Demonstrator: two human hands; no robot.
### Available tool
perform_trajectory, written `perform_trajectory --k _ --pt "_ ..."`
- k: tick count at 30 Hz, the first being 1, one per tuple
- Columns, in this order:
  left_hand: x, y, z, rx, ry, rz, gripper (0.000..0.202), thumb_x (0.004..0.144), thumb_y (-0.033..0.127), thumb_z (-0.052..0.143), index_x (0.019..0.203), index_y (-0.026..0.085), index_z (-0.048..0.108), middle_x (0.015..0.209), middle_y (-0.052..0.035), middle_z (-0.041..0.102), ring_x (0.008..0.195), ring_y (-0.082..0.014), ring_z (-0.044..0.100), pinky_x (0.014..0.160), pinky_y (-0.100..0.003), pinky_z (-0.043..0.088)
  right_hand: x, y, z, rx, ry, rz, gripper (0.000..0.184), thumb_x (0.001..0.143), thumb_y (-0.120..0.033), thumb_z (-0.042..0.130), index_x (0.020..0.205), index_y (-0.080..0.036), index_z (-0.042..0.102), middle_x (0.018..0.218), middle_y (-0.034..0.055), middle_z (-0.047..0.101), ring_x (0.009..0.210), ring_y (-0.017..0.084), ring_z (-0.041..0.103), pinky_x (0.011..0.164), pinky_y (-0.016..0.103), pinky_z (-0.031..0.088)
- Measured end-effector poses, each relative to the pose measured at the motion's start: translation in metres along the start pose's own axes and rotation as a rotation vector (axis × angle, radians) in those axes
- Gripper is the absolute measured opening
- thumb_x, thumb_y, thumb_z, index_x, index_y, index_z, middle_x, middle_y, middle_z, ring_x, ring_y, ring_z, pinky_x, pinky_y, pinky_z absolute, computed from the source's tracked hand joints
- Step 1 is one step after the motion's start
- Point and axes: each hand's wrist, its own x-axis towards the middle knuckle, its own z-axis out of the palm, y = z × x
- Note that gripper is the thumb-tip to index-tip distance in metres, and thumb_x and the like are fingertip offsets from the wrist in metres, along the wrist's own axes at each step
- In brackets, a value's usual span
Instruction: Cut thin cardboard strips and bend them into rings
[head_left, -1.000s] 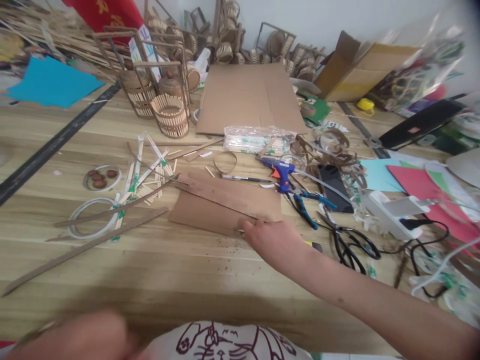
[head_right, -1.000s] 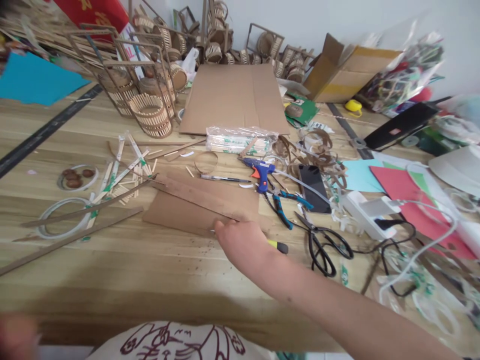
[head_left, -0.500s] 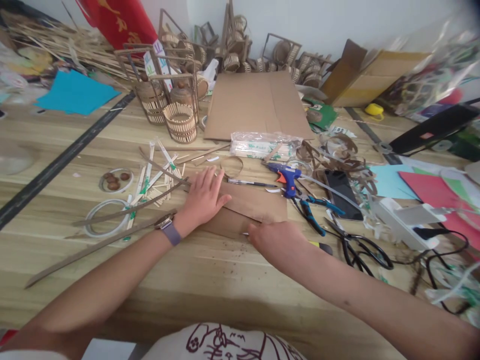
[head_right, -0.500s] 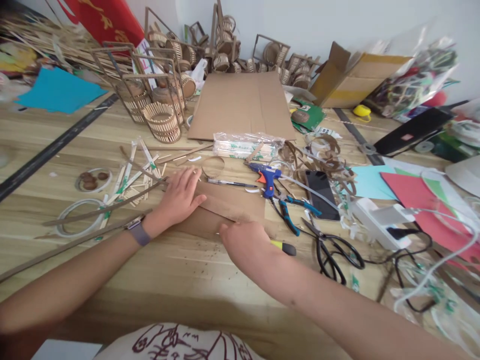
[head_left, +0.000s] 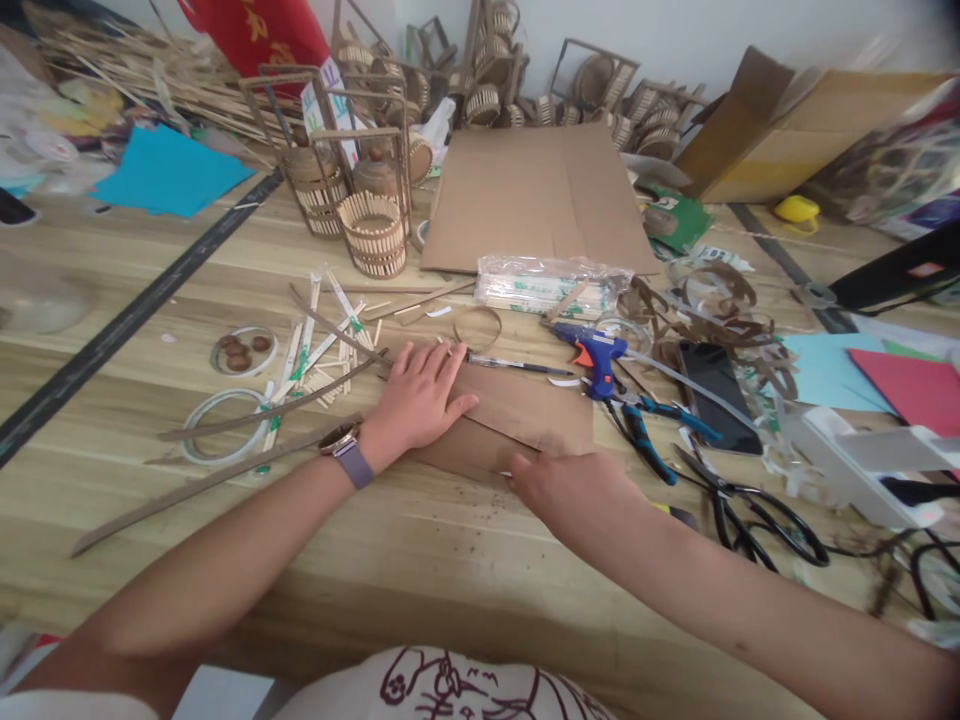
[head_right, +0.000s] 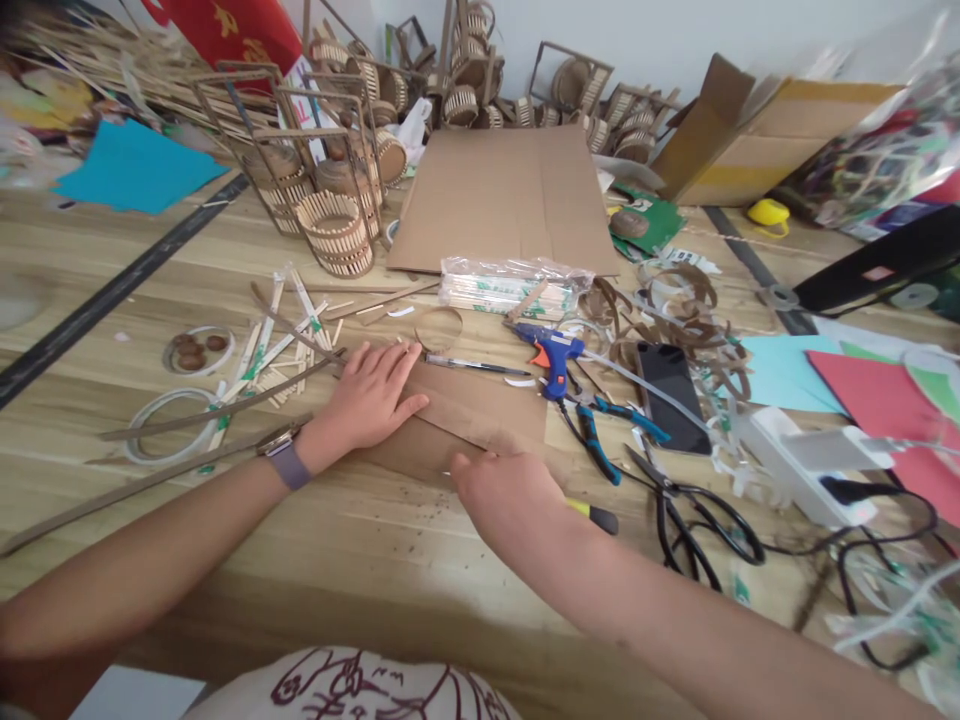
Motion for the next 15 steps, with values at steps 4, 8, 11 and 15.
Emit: perform_trajectory --k 4,8,11,15 --pt "-0.0002 0.0 -0.0001 0.013 -0.004 0.001 0.069 0.102 0.054 0.038 0.153 0.007 0.036 0.149 -0.0228 0.048 0.138 -0.0362 0.043 0.117 -0.057 0.023 -0.0006 0.0017 -0.0019 -0.013 -0.029 0.003 0.031 0.082 0.004 0.054 0.103 -0.015 0.065 0.078 0.0101 0.075 0.069 0.025 0.075 0.043 0.025 0.039" --pt "-0.0006 -0.0006 0.0003 0.031 -0.006 0.003 0.069 0.102 0.055 0.037 0.152 0.008 0.037 0.149 -0.0224 0.048 0.137 -0.0362 0.043 0.117 -0.057 0.023 -0.003 0.0035 -0.0042 -0.022 -0.074 0.009 0.03 0.082 0.004 0.053 0.102 -0.015 0.065 0.084 0.0115 0.076 0.067 0.025 0.076 0.041 0.025 0.034" --pt "-0.0007 -0.0008 0.0002 0.017 -0.003 0.001 0.068 0.102 0.055 0.038 0.152 0.008 0.038 0.149 -0.0225 0.048 0.137 -0.0361 0.043 0.118 -0.057 0.023 -0.0056 0.0053 -0.0032 -0.026 -0.09 0.004 0.031 0.082 0.005 0.053 0.102 -0.016 0.064 0.082 0.0099 0.076 0.068 0.024 0.076 0.042 0.024 0.032" --pt "-0.0007 -0.0004 -0.0003 0.004 0.002 -0.001 0.068 0.101 0.055 0.04 0.151 0.008 0.04 0.148 -0.0228 0.049 0.136 -0.0365 0.044 0.118 -0.057 0.023 -0.0083 0.0078 -0.0016 -0.039 -0.092 -0.004 0.032 0.083 0.006 0.05 0.101 -0.017 0.064 0.08 0.009 0.075 0.07 0.023 0.076 0.042 0.024 0.032"
